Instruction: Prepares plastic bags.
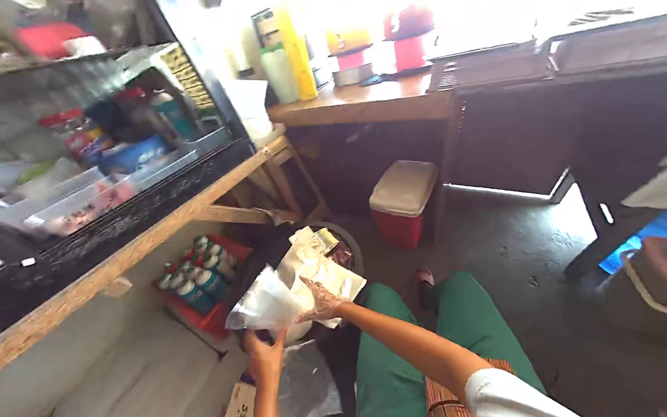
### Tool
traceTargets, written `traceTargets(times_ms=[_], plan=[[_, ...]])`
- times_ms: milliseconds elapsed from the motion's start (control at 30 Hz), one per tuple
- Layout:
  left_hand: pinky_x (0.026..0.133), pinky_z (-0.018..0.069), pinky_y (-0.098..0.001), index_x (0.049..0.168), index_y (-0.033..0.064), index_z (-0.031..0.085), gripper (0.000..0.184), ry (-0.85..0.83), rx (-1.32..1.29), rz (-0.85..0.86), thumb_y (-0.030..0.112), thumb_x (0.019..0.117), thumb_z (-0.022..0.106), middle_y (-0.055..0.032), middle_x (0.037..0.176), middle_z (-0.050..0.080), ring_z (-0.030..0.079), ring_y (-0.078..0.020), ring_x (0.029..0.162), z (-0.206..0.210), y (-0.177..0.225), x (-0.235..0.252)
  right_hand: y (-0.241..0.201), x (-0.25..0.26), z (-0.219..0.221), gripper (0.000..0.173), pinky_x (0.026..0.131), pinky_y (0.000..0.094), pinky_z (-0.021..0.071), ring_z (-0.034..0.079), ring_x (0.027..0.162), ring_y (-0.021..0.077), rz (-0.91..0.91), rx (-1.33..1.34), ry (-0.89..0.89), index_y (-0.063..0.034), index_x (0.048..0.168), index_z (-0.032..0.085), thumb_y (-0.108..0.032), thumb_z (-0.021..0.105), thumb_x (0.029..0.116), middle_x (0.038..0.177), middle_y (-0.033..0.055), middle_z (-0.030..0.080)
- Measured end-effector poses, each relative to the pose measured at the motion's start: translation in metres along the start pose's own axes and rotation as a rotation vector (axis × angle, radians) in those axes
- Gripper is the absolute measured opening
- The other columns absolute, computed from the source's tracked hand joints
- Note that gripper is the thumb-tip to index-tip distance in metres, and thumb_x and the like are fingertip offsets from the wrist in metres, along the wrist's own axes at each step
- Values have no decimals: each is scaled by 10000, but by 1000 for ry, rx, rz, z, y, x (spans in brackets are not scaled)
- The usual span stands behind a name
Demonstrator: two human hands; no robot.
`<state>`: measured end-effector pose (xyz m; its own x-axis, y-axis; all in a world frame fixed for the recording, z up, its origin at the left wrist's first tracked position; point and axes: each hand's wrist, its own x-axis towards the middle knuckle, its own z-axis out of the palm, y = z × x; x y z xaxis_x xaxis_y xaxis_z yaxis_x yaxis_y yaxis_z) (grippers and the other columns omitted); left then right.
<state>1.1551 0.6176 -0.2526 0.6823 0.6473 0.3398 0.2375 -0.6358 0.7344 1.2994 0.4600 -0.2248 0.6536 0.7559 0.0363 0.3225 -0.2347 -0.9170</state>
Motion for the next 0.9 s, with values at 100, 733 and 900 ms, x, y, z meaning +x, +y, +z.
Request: traceTargets(times_ms=[100,733,900], plan=[[976,503,-512,1508,-177,254,805,202,-111,142,134,912,697,-416,1388,493,571,-444,1243,-23,24,-43,2,-52,-49,1058,1210,495,314,387,1450,408,-29,123,73,-3,1599,265,-298,880,789,1567,315,361],[817,610,-261,1447,30,465,595,-563,-857,139,-4,896,685,-9,1028,745,721,-83,895,30,257,-63,-32,-203,-140,159,759,214,583,679,827,29,-444,654,411,-78,992,712,20,657,880,928,-35,732],[863,595,-250,1387,41,522,486,-485,-850,136,-21,925,659,-6,1167,723,706,-73,991,30,240,-54,-25,-193,-134,315,798,250,605,694,907,80,-431,661,343,-63,1110,670,17,721,809,1059,4,718]])
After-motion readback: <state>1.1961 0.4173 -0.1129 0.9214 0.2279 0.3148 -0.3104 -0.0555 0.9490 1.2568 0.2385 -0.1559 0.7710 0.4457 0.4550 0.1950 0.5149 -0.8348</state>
